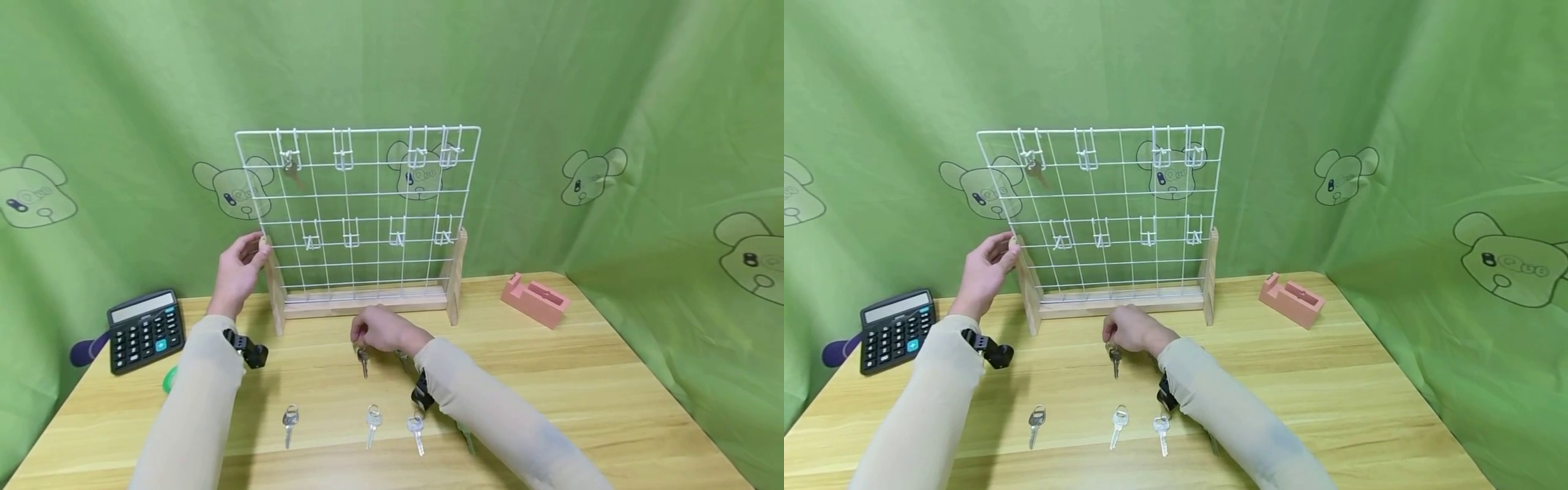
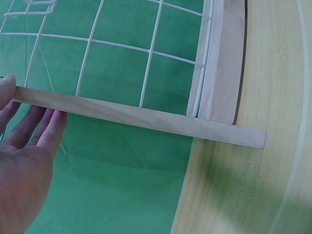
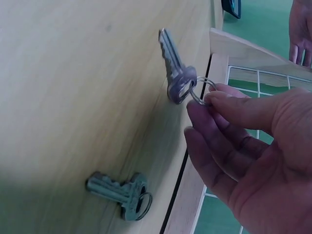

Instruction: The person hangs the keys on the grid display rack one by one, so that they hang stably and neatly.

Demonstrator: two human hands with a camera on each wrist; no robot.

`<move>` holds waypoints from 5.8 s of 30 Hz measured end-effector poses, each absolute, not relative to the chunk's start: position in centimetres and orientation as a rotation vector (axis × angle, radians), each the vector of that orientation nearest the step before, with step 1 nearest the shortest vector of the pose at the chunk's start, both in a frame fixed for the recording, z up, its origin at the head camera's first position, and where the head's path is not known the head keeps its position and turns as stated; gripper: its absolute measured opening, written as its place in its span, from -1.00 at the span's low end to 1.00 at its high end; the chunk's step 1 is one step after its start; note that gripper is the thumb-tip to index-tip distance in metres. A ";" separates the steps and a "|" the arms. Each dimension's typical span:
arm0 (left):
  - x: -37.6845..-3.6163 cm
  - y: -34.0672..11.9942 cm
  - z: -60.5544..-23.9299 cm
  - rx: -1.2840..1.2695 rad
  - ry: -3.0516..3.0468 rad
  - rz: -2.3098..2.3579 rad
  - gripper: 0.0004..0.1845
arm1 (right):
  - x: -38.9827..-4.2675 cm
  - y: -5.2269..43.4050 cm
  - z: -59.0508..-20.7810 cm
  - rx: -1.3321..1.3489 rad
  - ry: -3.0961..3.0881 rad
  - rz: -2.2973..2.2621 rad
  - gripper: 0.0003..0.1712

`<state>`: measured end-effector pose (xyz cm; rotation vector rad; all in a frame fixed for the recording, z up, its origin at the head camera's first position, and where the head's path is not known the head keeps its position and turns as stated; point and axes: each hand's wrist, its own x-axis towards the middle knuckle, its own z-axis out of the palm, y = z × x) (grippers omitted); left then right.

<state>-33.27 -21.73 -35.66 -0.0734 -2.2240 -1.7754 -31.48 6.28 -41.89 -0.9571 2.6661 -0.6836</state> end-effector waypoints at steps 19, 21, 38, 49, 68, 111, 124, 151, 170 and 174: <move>-33.2 -21.7 -35.7 -0.079 -2.229 -1.795 -0.48 | -30.6 7.2 -39.9 -1.003 2.662 -0.851 -0.83; -33.1 -21.7 -35.7 -0.085 -2.222 -1.810 -0.48 | -30.7 7.3 -39.5 -1.008 2.651 -0.892 -0.86; -32.9 -21.5 -35.7 -0.064 -2.211 -1.828 -0.49 | -30.4 8.0 -36.9 -1.066 2.588 -1.027 -0.88; -32.7 -21.5 -35.6 -0.076 -2.205 -1.831 -0.49 | -30.0 8.0 -34.8 -1.126 2.703 -1.087 -0.89; -33.0 -21.5 -35.7 -0.093 -2.214 -1.807 -0.49 | -29.2 8.2 -30.8 -1.010 2.754 -1.232 -0.85; -33.0 -21.5 -35.8 -0.084 -2.217 -1.806 -0.49 | -30.8 6.9 -21.0 -0.885 2.706 -1.814 -0.83; -33.0 -21.5 -35.7 -0.079 -2.223 -1.801 -0.47 | -31.7 6.1 -19.3 -0.889 2.633 -2.060 -0.81; -33.4 -21.6 -36.4 -0.077 -2.195 -1.825 -0.49 | -33.5 5.0 -19.3 -0.711 2.628 -2.147 -0.81; -33.3 -21.7 -36.1 -0.094 -2.203 -1.815 -0.49 | -32.9 7.1 -22.0 -0.797 2.936 -1.770 -0.73; -33.3 -21.7 -36.0 -0.091 -2.203 -1.821 -0.49 | -32.4 8.1 -23.2 -0.834 2.949 -1.672 -0.75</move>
